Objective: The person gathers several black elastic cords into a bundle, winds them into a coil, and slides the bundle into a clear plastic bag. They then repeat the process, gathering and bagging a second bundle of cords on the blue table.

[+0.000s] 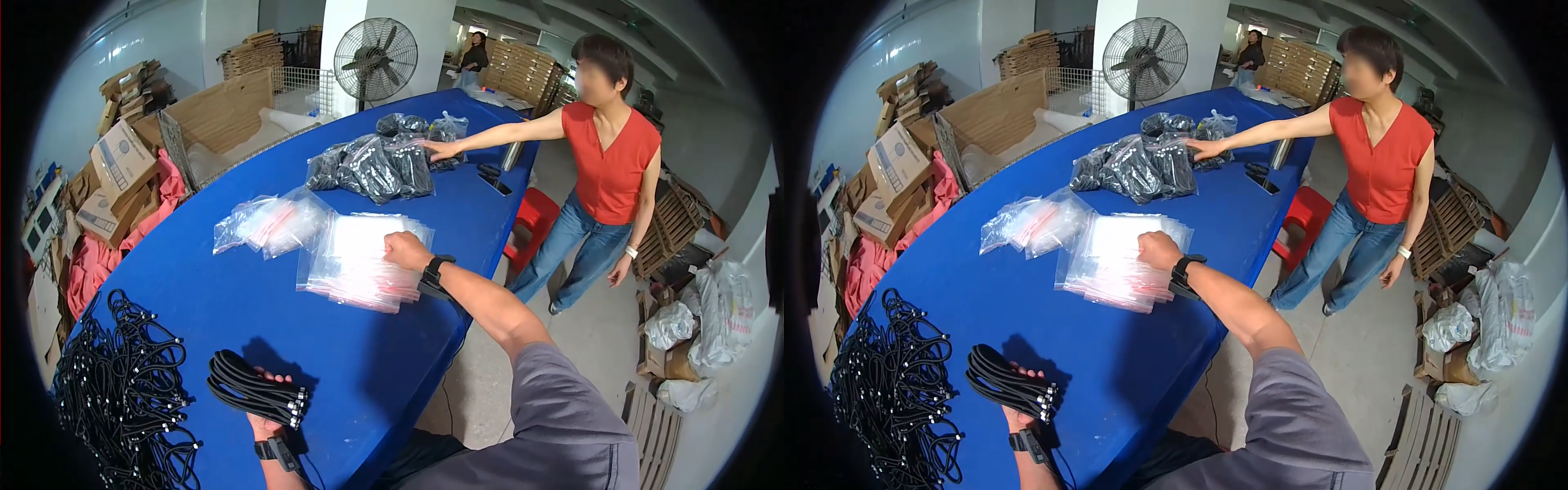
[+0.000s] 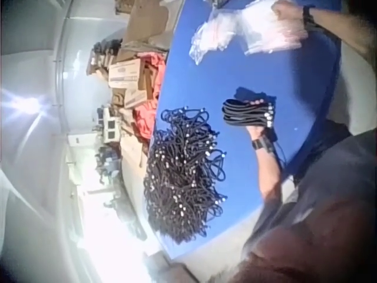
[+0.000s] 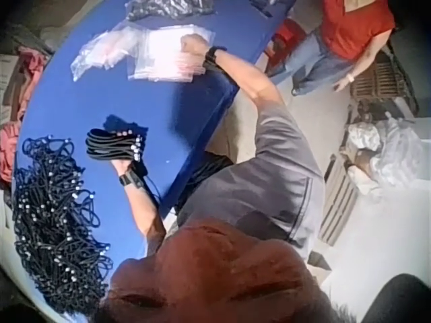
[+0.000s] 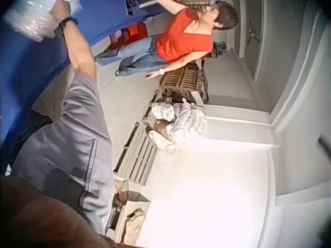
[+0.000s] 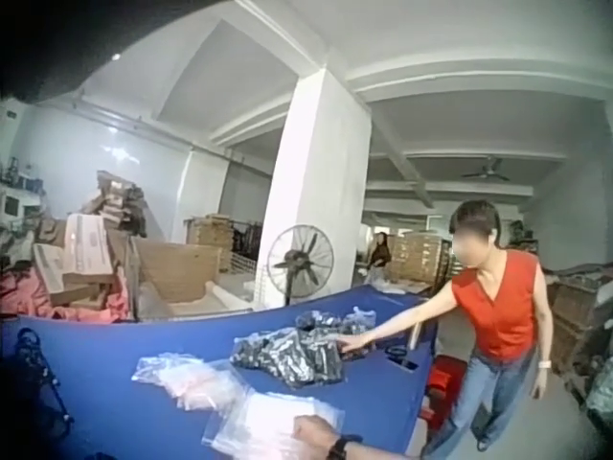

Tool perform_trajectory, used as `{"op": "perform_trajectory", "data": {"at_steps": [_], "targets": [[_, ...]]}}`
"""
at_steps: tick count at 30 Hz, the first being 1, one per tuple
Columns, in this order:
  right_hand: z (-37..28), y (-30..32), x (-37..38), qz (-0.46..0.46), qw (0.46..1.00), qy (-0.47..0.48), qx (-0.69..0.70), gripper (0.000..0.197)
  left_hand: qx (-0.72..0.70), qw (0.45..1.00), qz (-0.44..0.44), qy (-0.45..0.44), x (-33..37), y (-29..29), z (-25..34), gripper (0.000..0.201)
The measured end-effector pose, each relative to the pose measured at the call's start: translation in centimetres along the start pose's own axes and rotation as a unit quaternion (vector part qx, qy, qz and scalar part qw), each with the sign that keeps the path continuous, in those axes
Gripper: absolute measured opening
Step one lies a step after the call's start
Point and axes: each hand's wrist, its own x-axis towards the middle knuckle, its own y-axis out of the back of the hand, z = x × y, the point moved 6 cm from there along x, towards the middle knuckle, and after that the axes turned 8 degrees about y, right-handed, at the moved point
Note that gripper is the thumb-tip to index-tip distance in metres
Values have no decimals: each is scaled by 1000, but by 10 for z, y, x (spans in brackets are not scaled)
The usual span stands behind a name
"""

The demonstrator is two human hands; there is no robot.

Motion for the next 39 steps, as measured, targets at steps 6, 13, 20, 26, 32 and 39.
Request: {"op": "perform_trajectory", "data": {"at_steps": [6, 13, 20, 26, 32, 39], "targets": [[5, 4, 8, -51, 989, -94, 105, 36, -16, 999, 29, 8, -3, 5, -1, 24], [22, 4, 12, -36, 953, -139, 266, 28, -3, 1000, 26, 1, -1, 5, -2, 24], [1, 38, 25, -29, 965, -71, 250, 16, -11, 1000, 25, -1, -3, 1, -2, 23], [7, 65, 35, 14, 981, -62, 183, 14, -5, 1000, 8, 1, 0, -5, -3, 23], [9, 59, 27, -13, 996, -64, 66, 16, -1, 1000, 10, 10, -1, -3, -2, 24], [14, 49, 5, 102, 991, -89, 19, 24, -6, 1000, -6, 16, 1, -6, -5, 24]]}}
